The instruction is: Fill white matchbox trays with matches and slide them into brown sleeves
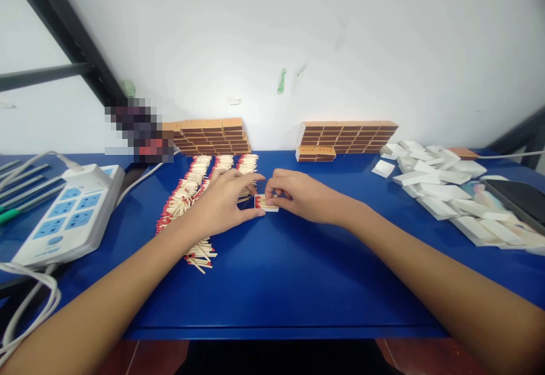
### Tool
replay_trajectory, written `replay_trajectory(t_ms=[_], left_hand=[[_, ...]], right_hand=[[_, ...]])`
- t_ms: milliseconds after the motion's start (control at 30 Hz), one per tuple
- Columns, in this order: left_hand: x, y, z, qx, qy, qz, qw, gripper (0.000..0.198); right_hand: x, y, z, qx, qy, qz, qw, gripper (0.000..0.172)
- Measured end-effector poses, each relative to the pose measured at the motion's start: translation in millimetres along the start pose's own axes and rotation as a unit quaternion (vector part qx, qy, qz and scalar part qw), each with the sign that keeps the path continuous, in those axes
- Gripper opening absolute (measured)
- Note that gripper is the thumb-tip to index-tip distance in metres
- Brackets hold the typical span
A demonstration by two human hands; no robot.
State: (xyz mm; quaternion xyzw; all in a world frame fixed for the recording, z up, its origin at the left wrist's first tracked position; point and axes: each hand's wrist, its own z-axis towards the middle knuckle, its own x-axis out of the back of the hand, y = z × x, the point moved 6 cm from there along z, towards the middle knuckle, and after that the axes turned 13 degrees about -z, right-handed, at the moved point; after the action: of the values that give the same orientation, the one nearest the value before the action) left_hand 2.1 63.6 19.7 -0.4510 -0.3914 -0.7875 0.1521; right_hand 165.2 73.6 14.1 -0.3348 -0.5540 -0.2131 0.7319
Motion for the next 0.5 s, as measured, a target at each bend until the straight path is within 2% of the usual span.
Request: replay_trajectory(t_ms=[233,367,500], left_hand=[[-0.4,0.0,0.3,-0.003,-0.008,-0.007,1.000,0.060],[-0.3,-1.2,-1.0,0.000,-0.009,-0.019,1.000,0.052],[-1.8,-0.4,-2.8,-0.001,-0.015,-0.052,0.999,0.053]], right_hand=[[-2.2,-3.2,-2.1,0.019,0.006,0.009,1.000,0.013],[13.5,5.3,2.0,-0.015,0.090,-0.007,0.996,0.009],[35.4,33.6,21.8,-0.088,0.152,-0.031,0.984,0.012]])
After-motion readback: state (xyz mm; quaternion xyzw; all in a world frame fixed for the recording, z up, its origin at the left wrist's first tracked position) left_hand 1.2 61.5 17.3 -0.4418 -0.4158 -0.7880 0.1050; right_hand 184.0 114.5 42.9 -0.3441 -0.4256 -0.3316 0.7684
